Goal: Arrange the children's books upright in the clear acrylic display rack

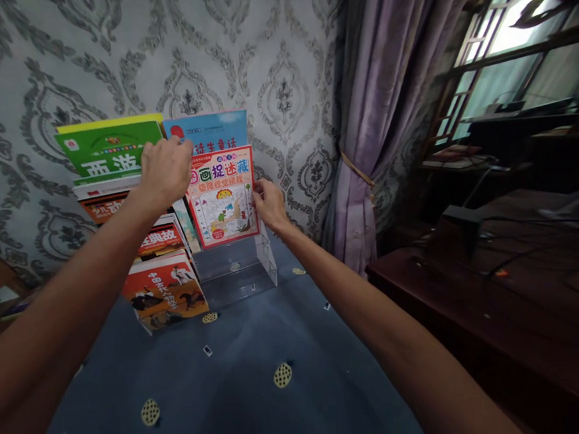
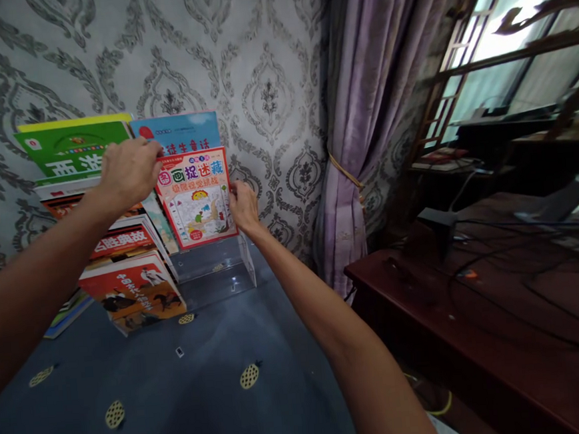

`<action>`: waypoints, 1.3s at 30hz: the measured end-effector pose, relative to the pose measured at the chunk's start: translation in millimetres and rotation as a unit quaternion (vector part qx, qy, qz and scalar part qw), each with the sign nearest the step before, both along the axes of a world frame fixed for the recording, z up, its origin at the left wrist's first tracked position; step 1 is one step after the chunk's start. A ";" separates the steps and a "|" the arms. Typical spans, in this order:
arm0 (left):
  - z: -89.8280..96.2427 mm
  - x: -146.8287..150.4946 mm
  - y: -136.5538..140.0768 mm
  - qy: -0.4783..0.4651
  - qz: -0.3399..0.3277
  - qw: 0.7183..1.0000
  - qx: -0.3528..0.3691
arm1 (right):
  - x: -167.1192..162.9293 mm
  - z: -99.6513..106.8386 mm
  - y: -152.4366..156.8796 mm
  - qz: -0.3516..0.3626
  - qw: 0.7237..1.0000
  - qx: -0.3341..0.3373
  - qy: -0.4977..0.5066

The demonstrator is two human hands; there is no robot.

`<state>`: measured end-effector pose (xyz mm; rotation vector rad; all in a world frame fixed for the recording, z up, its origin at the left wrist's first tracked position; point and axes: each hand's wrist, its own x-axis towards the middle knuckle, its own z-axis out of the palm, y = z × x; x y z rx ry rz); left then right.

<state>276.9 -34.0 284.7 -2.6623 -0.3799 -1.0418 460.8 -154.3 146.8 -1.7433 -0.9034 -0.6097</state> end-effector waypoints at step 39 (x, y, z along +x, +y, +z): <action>-13.0 -21.6 4.9 0.007 0.014 0.993 0.120 | -19.2 -2.7 -8.3 0.010 0.996 0.082 -0.018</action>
